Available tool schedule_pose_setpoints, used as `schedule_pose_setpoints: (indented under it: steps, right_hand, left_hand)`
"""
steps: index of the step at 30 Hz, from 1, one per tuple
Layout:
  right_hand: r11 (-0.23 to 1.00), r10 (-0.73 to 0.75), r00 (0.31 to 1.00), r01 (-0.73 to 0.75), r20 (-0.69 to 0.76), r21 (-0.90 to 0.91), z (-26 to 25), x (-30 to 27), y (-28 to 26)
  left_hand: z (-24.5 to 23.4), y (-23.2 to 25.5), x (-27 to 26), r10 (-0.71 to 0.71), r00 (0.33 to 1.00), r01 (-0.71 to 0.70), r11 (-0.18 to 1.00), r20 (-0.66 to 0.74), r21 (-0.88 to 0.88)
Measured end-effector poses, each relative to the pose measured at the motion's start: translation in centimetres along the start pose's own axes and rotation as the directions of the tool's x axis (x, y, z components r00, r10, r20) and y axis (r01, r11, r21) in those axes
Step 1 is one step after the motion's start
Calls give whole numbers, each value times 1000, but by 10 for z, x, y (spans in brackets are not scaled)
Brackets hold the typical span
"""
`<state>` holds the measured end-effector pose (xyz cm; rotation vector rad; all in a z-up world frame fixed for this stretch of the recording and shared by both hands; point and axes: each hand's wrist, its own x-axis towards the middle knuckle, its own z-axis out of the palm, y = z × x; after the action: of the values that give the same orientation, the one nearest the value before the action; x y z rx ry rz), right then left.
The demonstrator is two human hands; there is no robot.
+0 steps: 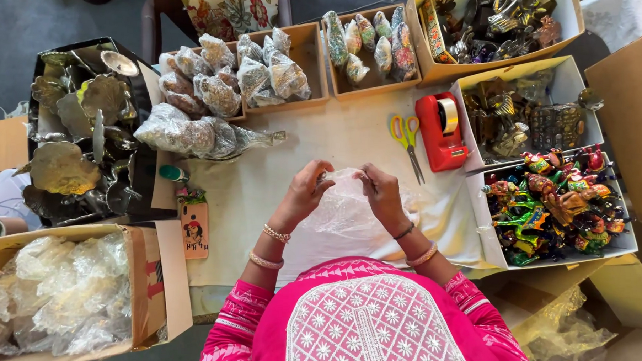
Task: The person wraps small decorative items and rectangular boxes in bubble wrap. They pick up items from boxes, place them on a sheet of bubble wrap, fold the wrap around the items, and secure them with rubber bands. The wrapped items are then placed into a cardboard box.
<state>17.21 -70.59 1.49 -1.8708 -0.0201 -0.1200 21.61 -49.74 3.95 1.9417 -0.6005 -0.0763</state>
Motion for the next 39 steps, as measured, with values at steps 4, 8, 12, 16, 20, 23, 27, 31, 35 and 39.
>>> schedule_pose_setpoints:
  steps: [4,8,12,16,20,23,27,31,35,39]
  right_hand:
    - [997,-36,994,43,-102,63,10,-1,7]
    - [942,103,957,-7,-271,336,14,1,70]
    - [791,268,893,9,-361,611,-28,10,91]
    - [860,271,916,-93,-294,501,-36,17,53]
    - [851,307,911,-134,-275,508,-35,36,70]
    - [900,289,916,-159,-280,406,-35,51,119]
    - [974,209,940,-177,-271,139,-20,76,219]
    - [967,223,931,-249,-289,-56,-14,87,207]
    - [874,-168,916,-32,-364,-484,-9,72,173]
    - [767,-253,966,166,-54,-619,5,45,198]
  left_hand:
    - [-5,5,4,-33,999,33,999,-16,-18]
    - [-10,-8,1,7,997,-4,999,-82,33]
    - [-35,-57,-17,-58,977,63,998,-203,18]
    - [-37,-62,-19,-309,943,276,934,-125,-225]
    - [-32,-85,-16,-353,921,215,812,-163,-542]
    - [-34,-126,-20,-375,901,165,762,-219,-626]
    - [-20,-203,-26,-375,879,185,839,-295,-512]
    - [-7,-182,-15,-284,870,258,959,-404,-119]
    - [30,-154,-24,-28,902,236,869,-432,435]
    - [77,-168,-52,-29,975,130,879,-219,460]
